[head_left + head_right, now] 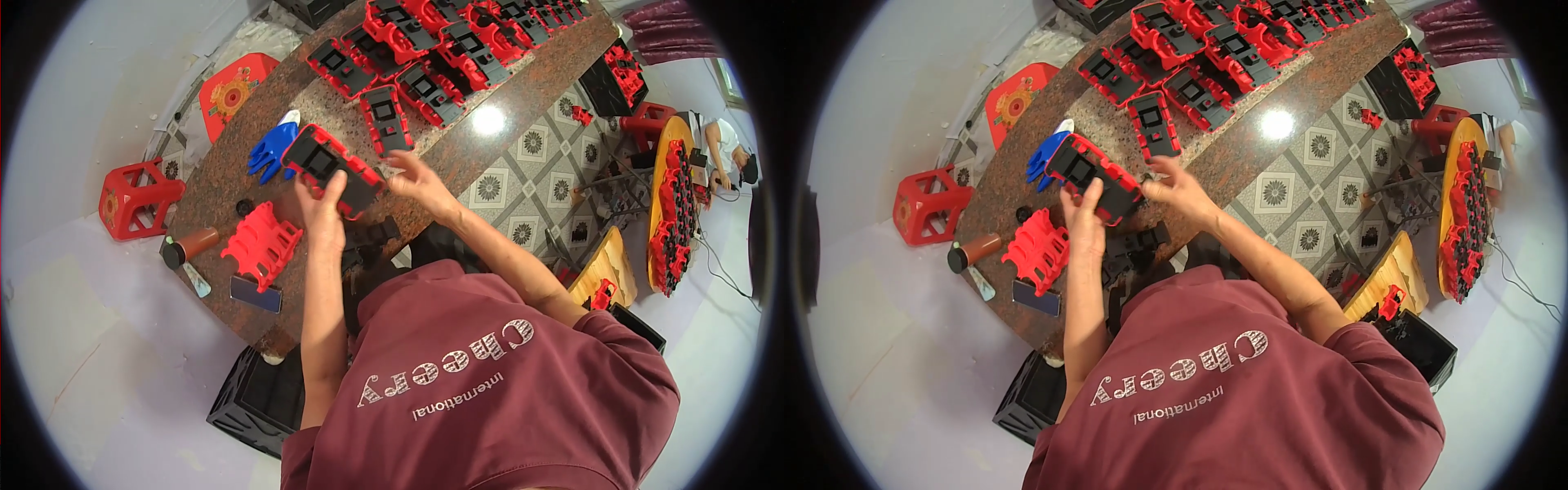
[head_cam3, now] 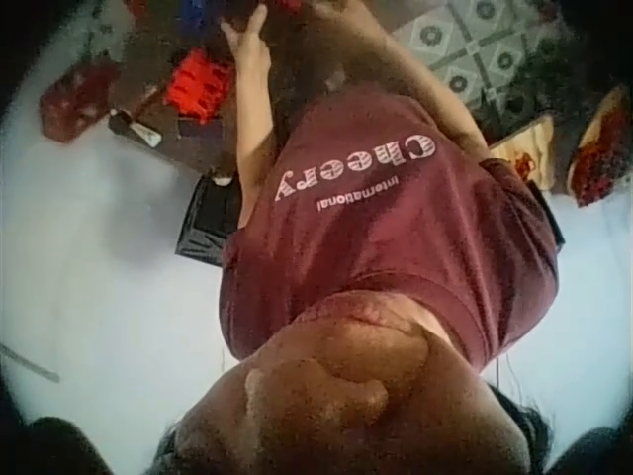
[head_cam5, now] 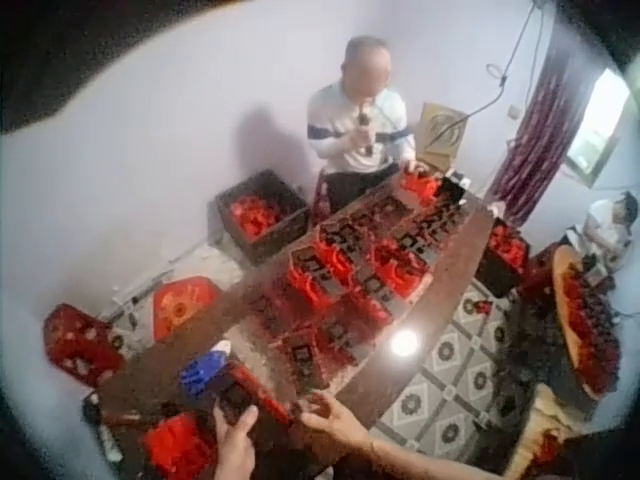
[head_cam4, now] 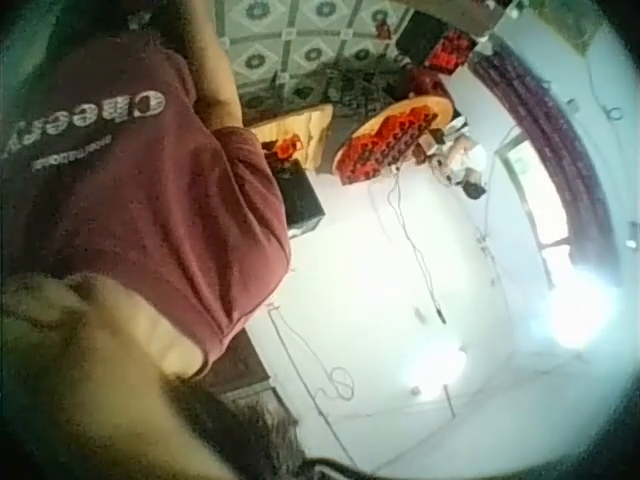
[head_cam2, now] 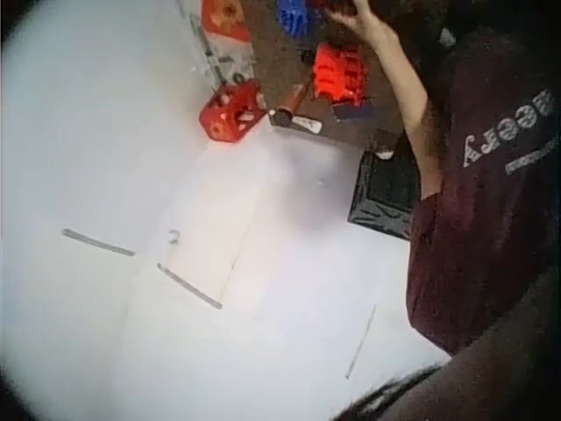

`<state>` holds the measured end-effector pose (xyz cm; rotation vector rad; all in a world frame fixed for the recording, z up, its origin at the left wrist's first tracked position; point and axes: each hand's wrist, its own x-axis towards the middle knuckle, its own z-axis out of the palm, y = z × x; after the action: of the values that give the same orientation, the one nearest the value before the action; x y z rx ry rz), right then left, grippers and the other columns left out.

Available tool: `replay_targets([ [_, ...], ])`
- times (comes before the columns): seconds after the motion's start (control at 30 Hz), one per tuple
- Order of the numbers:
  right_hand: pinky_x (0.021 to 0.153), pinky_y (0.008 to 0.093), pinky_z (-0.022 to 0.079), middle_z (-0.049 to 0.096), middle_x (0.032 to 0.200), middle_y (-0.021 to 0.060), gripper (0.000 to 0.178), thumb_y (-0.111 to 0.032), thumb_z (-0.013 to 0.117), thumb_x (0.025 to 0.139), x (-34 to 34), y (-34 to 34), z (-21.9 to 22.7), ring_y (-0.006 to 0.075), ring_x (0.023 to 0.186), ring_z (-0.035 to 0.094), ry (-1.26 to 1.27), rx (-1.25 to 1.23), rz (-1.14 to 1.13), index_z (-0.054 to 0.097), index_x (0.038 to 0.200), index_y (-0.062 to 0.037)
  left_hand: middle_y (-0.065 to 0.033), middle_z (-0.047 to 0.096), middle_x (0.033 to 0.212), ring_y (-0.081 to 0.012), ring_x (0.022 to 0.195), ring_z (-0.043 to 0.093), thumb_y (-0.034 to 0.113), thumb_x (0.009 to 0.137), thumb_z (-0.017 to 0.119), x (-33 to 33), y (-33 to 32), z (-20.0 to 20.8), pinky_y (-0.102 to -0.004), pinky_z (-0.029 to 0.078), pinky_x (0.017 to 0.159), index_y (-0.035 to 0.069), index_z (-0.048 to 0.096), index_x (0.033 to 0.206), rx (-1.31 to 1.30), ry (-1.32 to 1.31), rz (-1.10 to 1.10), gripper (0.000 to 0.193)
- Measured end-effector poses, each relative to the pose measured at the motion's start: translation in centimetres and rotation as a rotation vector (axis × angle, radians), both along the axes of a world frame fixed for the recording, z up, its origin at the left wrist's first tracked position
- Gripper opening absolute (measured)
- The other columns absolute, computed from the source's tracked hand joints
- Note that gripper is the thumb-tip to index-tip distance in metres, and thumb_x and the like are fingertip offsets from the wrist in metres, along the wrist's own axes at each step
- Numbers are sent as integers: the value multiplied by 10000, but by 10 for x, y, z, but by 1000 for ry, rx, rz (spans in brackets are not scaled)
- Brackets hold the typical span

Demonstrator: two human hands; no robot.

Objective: The person assembles plastic components by hand, fitting internal components into plastic shells.

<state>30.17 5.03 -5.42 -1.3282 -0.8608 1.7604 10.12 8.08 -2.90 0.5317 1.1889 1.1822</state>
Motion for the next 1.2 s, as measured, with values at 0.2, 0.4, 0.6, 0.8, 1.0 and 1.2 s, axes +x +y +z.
replay_targets([
  [0.2, 933, 433, 482, 502, 1315, 246, 998, -309, 813, 801, 4, 43, -61, 316, 1095, 603, -107, -318, -475, 169, 1485, 29, -41, 597, 1188, -203, 1096, 604, 85, 866, 714, -28, 54, -49, -403, 541, 924, 100, 490, 1306, -208, -266, -64, 495],
  [0.4, 654, 277, 522, 674, 915, 56, 410, -177, 791, 815, 34, 43, -94, 116, 689, 609, 2, -311, -558, 607, 1154, -38, -69, 603, 1206, -200, 1067, 616, 99, 797, 797, 0, 72, -77, -391, 547, 915, 86, 483, 1305, -236, -93, -84, 597],
  [0.6, 630, 244, 470, 668, 881, -11, 275, -158, 746, 853, 64, 26, -83, 78, 698, 583, -37, -189, -572, 645, 1096, -78, -117, 573, 1277, -244, 1149, 583, 106, 750, 836, 64, 65, -98, -408, 502, 957, 63, 383, 1374, -349, 9, -182, 772],
  [0.8, 679, 239, 460, 659, 921, -25, 290, -175, 727, 882, 58, 25, -92, 68, 765, 582, -54, -120, -617, 635, 1145, -96, -123, 488, 1384, -260, 1265, 498, 158, 784, 820, 72, 67, -114, -418, 434, 1043, 79, 266, 1463, -307, -30, -243, 880],
  [1.0, 725, 289, 495, 585, 1209, 122, 629, -206, 753, 850, 48, 11, -104, 155, 966, 592, 2, -163, -682, 452, 1362, 0, -178, 408, 1466, -328, 1374, 369, 548, 745, 796, 34, 68, -98, -490, 298, 1120, 22, 69, 1532, -325, 162, -354, 1194],
  [1.2, 776, 363, 512, 561, 1237, 158, 721, -205, 774, 803, 6, -34, -110, 253, 942, 616, -523, -109, 69, 414, 1415, -84, -175, 513, 1336, -276, 1183, 549, 403, 898, 693, -59, 15, -49, -395, 464, 981, 29, 337, 1472, -210, 445, -72, 773],
])
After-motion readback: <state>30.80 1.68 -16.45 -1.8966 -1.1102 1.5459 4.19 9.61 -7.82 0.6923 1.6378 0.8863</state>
